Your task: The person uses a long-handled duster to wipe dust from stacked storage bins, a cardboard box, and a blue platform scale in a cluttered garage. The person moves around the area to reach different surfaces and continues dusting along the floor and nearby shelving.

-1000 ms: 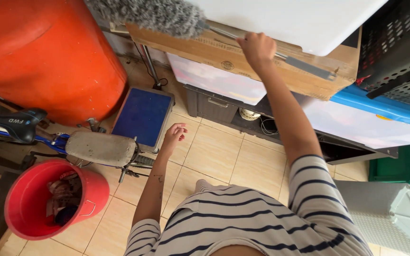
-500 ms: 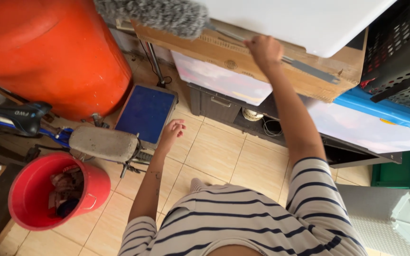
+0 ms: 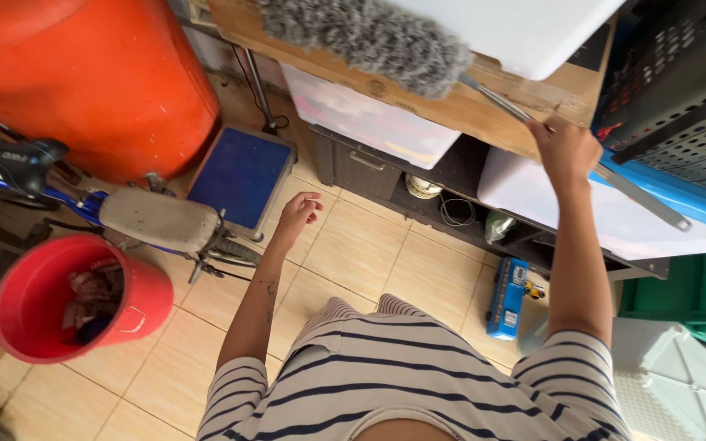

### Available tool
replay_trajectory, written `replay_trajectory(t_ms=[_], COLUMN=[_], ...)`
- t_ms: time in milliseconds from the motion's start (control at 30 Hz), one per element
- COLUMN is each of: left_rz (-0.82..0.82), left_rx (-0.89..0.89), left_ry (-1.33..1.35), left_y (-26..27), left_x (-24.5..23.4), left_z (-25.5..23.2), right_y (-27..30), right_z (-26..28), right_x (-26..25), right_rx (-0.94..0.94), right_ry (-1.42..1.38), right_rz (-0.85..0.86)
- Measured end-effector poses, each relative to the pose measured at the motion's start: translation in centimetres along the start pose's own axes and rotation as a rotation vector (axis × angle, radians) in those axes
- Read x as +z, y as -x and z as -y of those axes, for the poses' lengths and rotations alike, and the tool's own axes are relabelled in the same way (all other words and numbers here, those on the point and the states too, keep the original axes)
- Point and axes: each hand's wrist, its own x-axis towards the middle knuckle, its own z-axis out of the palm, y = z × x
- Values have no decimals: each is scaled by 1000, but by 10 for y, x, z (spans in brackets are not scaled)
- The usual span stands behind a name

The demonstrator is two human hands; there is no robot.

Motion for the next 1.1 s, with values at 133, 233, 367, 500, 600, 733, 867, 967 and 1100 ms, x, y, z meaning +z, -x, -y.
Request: replay_trajectory(t_ms=[133, 233, 367, 500, 600, 733, 867, 967, 1100], left_rz=[60, 69, 85, 100, 101, 88, 94, 101, 112], left_rx=[-25, -35, -50, -55, -44, -77, -78, -87, -91], left_ry=[127, 137, 102, 97, 123, 121, 117, 102, 81], left_y=[29, 40, 57, 73, 87, 102, 109, 113, 111], left_x=[40, 73, 113, 141, 153, 169, 179, 186, 194], left_z=[-19, -21, -18, -11, -9, -4, -1, -2, -4], right_y=[39, 59, 93, 115, 131, 160, 190, 218, 253], right_z=[-55, -104, -162, -200, -233, -274, -324, -359, -388], right_x=[-47, -48, -47, -52, -44, -41, -42, -62, -111], right_rx=[-94, -88, -52, 10, 31, 169, 249, 257, 160], right_ry=[-41, -39, -57, -82, -112, -211, -176, -167, 78], right_rz=[-171, -128, -125, -85, -159, -66, -22, -57, -239])
